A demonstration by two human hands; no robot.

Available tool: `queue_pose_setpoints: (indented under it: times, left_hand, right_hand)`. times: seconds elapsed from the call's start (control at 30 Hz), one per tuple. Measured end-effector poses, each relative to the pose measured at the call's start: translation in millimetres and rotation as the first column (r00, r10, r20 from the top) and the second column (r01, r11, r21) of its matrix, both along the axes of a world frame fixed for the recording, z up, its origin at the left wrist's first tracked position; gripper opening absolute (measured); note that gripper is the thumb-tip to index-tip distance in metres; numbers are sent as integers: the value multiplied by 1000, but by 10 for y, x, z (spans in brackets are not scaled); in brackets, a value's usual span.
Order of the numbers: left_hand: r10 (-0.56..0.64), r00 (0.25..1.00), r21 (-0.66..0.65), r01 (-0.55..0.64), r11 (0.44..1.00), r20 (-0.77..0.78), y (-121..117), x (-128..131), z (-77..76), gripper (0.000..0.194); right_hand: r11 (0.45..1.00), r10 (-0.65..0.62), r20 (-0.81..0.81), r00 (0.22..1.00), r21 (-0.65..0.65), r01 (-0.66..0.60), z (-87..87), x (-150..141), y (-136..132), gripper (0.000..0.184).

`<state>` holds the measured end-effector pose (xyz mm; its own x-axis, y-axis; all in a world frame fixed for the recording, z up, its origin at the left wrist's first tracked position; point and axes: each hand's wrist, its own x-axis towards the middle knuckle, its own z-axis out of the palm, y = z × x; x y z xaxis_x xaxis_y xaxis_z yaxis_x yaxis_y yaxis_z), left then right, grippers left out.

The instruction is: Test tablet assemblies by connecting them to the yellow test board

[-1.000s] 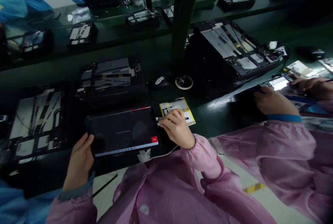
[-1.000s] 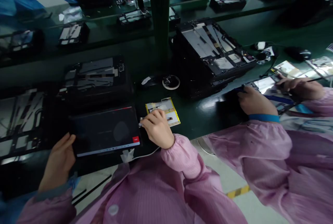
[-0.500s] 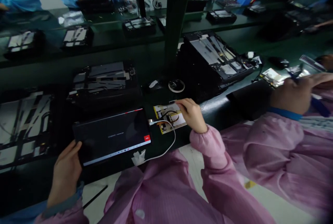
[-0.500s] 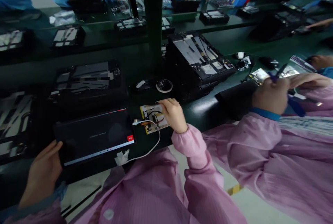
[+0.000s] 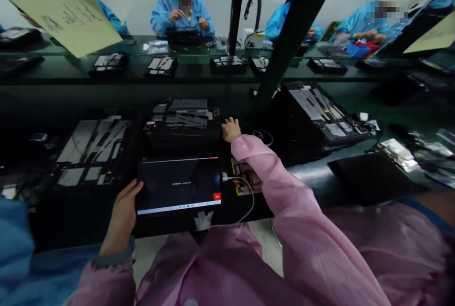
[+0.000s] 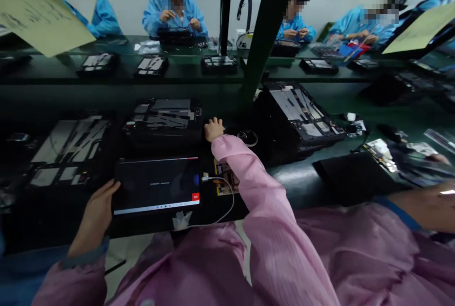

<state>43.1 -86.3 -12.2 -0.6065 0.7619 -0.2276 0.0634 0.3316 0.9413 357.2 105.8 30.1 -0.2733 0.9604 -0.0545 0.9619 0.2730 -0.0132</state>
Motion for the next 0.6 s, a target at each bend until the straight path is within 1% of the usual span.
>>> queue_pose_setpoints:
  times: [0.1, 0.17, 0.2, 0.27, 0.3, 0.33, 0.37, 0.4, 0.43, 0.47, 0.5, 0.53, 0.57, 0.6]
  left_hand:
    - [96, 989, -41, -92, 995, 115, 28, 79, 51, 19]
    - [94, 986, -52, -87, 995, 140, 24, 98, 76, 18]
    - [78, 988, -49, -72, 996, 133, 17, 99, 92, 15]
    - [20, 997, -39, -17, 999, 78, 1, 92, 125, 8]
    - [-10, 999, -36, 11, 999, 44, -5, 84, 139, 7]
    - [-32, 999, -35, 32, 999, 18, -9, 76, 150, 7]
    - [-44, 999, -36, 44, 998, 0, -12, 67, 156, 8]
    - [-54, 998, -36, 53, 998, -10, -14, 58, 157, 9]
    - [-62, 998, -30, 62, 998, -20, -17, 49, 153, 9]
    - [-68, 997, -20, 67, 998, -31, -21, 40, 144, 9]
    - [-70, 997, -10, 69, 998, -41, -27, 31, 133, 9]
    - [-71, 996, 3, 71, 997, -52, -34, 21, 119, 9]
    - [-71, 996, 15, 72, 997, -57, -42, 11, 103, 10]
    - [-72, 996, 22, 73, 997, -56, -50, 1, 85, 11]
  right_hand:
    - [1000, -3, 3, 1000, 3, 3, 3, 23, 22, 25]
    - [1000, 3, 3, 1000, 14, -3, 83, 84, 9, 22]
    - [1000, 5, -6, 1000, 22, -5, 150, 136, -5, 22]
    - [999, 1, -101, 995, 54, 4, 334, 301, -65, 20]
    - [997, -4, -194, 981, 79, 19, 446, 411, -125, 17]
    - [994, -4, -320, 947, 106, 41, 563, 533, -212, 13]
    - [989, 2, -458, 889, 135, 68, 679, 660, -333, 10]
    - [983, 22, -590, 807, 159, 89, 781, 780, -490, 9]
    - [976, 48, -704, 708, 183, 115, 859, 882, -682, 11]
    - [966, 79, -793, 604, 211, 151, 902, 955, -903, 13]
    - [947, 100, -848, 521, 242, 212, 901, 992, -1144, 14]
    - [916, 118, -873, 473, 279, 287, 850, 988, -1392, 14]
    - [878, 122, -875, 469, 315, 360, 751, 944, -1633, 12]
    - [849, 109, -857, 504, 344, 402, 610, 865, -1855, 10]
